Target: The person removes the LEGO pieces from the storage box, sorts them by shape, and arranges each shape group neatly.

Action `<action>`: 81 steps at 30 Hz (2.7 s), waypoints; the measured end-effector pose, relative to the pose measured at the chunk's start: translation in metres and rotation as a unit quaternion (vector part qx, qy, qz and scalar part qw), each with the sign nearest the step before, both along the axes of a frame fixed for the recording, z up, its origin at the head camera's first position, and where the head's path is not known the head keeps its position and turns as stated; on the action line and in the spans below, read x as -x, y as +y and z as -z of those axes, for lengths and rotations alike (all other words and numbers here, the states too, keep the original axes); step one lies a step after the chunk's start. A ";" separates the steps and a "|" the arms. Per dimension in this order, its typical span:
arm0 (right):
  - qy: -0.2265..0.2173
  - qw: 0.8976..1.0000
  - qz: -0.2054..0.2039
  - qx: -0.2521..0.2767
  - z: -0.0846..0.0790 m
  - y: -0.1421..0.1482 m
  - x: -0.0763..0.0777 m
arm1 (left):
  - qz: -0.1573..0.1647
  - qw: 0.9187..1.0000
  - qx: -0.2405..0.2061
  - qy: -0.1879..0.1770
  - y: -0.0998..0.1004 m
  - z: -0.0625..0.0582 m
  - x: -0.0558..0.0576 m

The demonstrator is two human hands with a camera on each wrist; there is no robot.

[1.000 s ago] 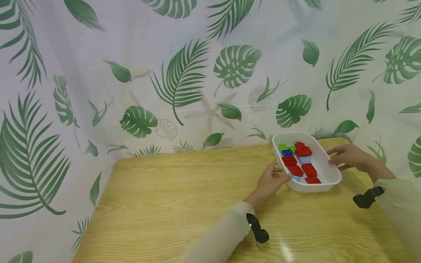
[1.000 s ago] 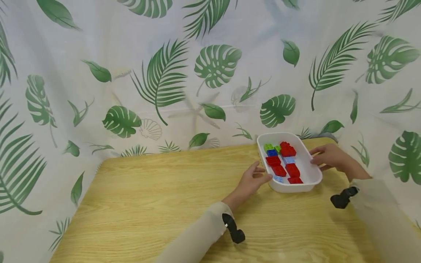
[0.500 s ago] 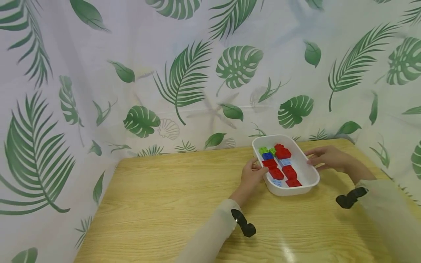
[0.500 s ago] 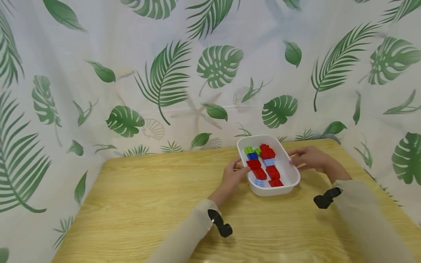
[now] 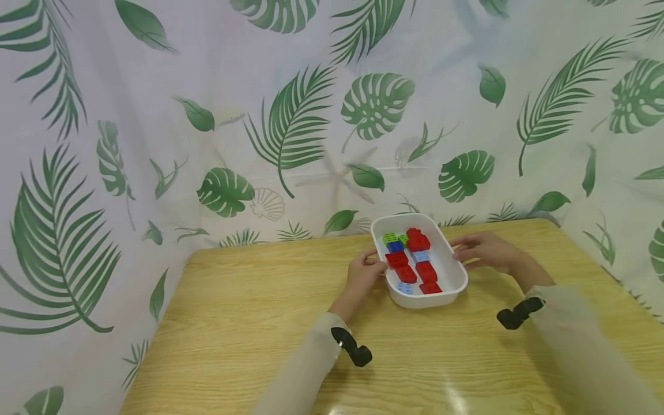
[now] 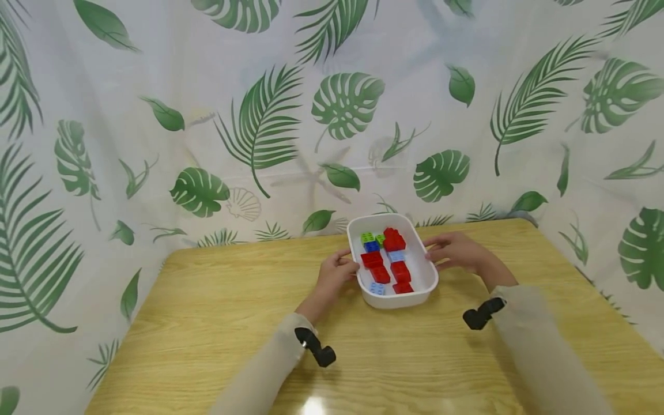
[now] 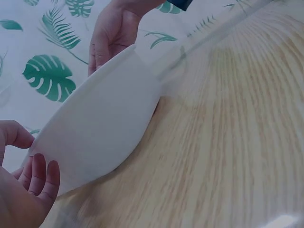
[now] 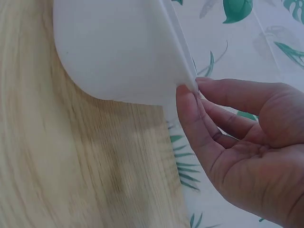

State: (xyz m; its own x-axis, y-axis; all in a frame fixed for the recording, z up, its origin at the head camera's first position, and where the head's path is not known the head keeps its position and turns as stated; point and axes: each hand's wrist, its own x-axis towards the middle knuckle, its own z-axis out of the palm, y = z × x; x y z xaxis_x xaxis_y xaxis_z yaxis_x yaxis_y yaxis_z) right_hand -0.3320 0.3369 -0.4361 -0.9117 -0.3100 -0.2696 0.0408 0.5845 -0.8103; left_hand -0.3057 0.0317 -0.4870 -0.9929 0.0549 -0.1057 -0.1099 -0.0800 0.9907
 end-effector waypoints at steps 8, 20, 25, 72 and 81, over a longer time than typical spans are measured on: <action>-0.009 1.000 0.004 0.027 0.004 -0.019 0.008 | 0.002 1.000 -0.002 -0.008 -0.022 0.001 0.008; -0.027 0.996 -0.003 0.080 0.007 -0.045 0.015 | 0.026 0.999 0.022 -0.031 -0.058 -0.003 0.014; -0.040 0.996 -0.001 0.085 0.005 -0.053 0.014 | 0.044 0.998 0.010 -0.043 -0.068 -0.004 0.013; -0.069 0.990 0.034 0.121 0.009 -0.057 0.014 | 0.112 0.914 0.335 0.202 -0.073 -0.050 0.015; -0.070 0.989 0.043 0.120 0.011 -0.057 0.013 | 0.178 0.814 0.489 0.259 -0.056 -0.064 0.021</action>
